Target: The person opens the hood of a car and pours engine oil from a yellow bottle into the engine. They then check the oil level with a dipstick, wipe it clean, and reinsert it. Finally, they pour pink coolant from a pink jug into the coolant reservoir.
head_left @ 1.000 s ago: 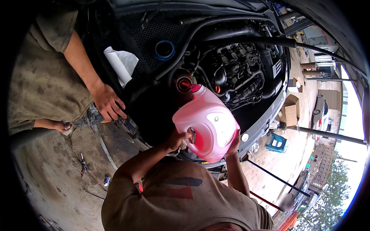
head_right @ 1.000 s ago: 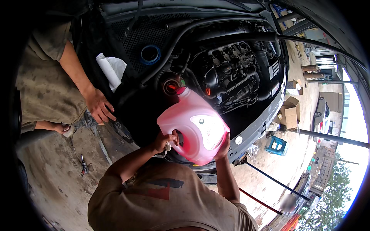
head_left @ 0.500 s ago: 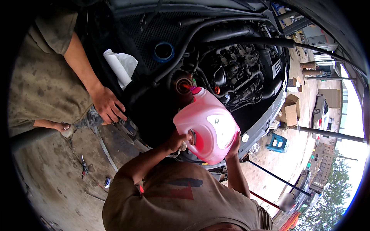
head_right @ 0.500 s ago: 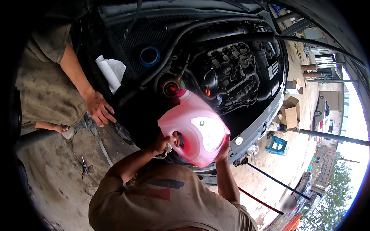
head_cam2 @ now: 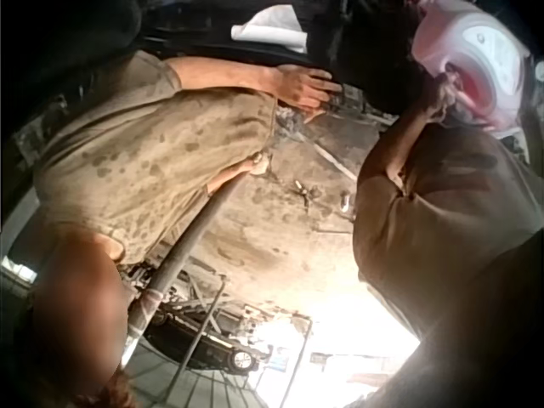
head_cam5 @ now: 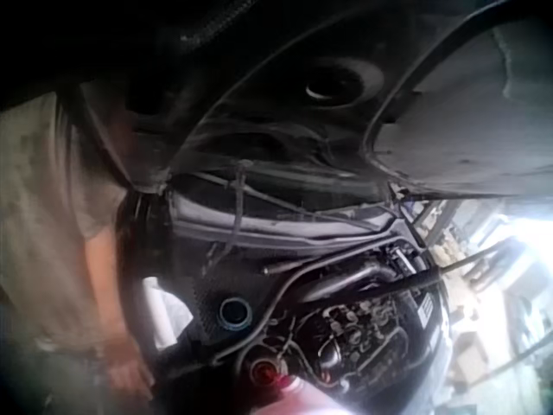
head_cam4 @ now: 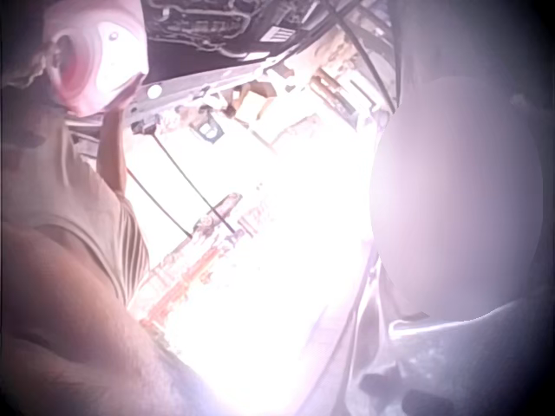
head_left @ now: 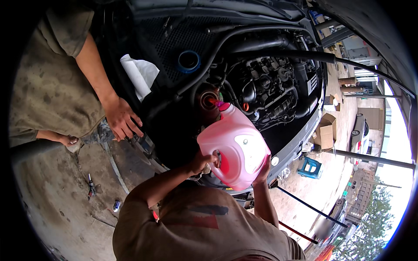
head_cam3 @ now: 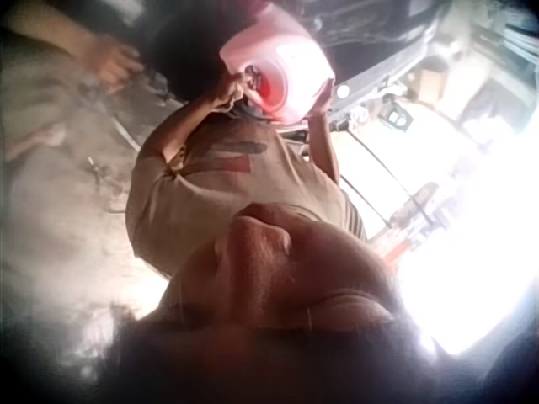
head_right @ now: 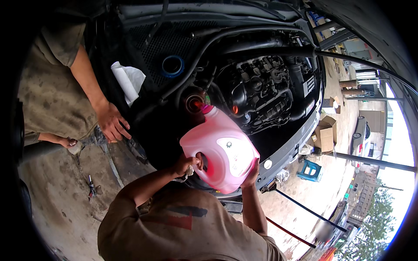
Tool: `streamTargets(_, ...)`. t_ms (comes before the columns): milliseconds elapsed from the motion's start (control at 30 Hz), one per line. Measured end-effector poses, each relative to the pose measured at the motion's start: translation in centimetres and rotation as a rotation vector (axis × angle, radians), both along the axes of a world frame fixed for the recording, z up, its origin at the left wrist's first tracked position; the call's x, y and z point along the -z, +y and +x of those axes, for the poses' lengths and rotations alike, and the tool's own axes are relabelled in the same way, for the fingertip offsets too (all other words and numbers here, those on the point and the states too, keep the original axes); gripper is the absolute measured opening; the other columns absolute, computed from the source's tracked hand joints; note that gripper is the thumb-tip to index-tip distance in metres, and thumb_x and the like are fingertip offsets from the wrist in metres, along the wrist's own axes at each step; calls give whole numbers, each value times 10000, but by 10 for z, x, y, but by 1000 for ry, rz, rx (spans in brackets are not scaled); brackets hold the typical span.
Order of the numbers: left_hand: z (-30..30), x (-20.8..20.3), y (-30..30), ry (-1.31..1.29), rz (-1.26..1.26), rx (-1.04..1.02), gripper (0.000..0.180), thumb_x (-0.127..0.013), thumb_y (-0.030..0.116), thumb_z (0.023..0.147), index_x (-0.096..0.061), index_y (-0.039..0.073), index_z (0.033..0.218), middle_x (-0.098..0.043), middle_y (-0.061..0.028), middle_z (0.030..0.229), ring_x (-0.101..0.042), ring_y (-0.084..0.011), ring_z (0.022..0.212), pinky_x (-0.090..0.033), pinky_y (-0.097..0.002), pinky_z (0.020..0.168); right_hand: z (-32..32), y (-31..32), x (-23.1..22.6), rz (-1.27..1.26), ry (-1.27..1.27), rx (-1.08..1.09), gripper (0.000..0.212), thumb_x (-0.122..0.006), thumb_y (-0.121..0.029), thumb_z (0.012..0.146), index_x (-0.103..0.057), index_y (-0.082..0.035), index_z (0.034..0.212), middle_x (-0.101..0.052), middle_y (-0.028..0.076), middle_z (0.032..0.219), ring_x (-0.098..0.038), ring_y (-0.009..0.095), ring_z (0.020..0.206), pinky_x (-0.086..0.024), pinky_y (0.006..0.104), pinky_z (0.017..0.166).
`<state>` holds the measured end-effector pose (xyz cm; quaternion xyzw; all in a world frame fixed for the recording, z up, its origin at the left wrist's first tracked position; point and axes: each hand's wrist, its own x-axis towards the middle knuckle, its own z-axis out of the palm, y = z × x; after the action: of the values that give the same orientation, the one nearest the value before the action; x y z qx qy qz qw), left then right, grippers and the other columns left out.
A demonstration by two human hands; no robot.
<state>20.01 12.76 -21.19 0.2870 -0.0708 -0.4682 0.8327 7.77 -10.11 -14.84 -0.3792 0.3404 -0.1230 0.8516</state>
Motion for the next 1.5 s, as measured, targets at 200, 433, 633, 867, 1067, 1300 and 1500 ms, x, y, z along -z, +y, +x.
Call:
streamTargets(200, 1, -8, 1, -6, 13, -9, 155, -555, 162, 749, -542, 11, 720, -544, -96, 643, -580, -201, 639, -465, -319, 647, -3, -1, 0, -6, 8, -4, 648, -364, -519, 964, -385, -34, 1392, -512, 145, 1337, -541, 299, 1174, -449, 427, 988)
streamTargets(433, -1, -8, -2, 22, 20, -12, 143, -542, 152, 734, -529, 19, 683, -548, -106, 623, -569, -201, 610, -459, -313, 643, -8, -3, 3, 31, 8, 0, 711, -367, -555, 947, -340, -22, 1417, -478, 165, 1363, -505, 316, 1212, -415, 443, 1014)
streamTargets(633, -2, 0, -1, 12, -31, 24, 193, -564, 191, 754, -563, -1, 767, -591, -117, 669, -595, -200, 657, -471, -318, 682, -8, -1, 0, 39, 10, 2, 676, -337, -543, 961, -360, -41, 1412, -481, 154, 1369, -515, 315, 1207, -431, 443, 1008)
streamTargets(867, -4, 7, -2, -33, -32, 32, 210, -561, 210, 758, -569, 0, 759, -602, -123, 681, -595, -192, 664, -469, -311, 690, -6, 3, -5, 37, -14, -13, 674, -350, -536, 958, -356, -40, 1415, -480, 155, 1370, -512, 312, 1210, -425, 441, 1012)
streamTargets(1067, -4, 4, -3, 8, -69, 13, 204, -573, 201, 745, -562, -2, 768, -599, -128, 655, -598, -194, 635, -474, -311, 674, -12, -2, -1, -23, 19, 7, 685, -374, -531, 947, -359, -21, 1405, -502, 165, 1334, -529, 308, 1180, -435, 438, 989)
streamTargets(1300, -3, 5, -2, 11, -77, 38, 198, -557, 194, 756, -555, -3, 781, -598, -125, 686, -600, -200, 665, -471, -316, 694, -18, -7, 5, 53, -29, -20, 713, -379, -556, 941, -334, -34, 1423, -474, 165, 1375, -511, 330, 1208, -426, 462, 1012)
streamTargets(1500, -2, 4, -1, 0, -71, 63, 196, -550, 194, 756, -555, -1, 780, -598, -122, 700, -603, -208, 684, -469, -320, 713, -17, -4, 0, 4, -2, -3, 704, -347, -558, 951, -319, -48, 1436, -450, 165, 1393, -496, 333, 1223, -415, 464, 1022)
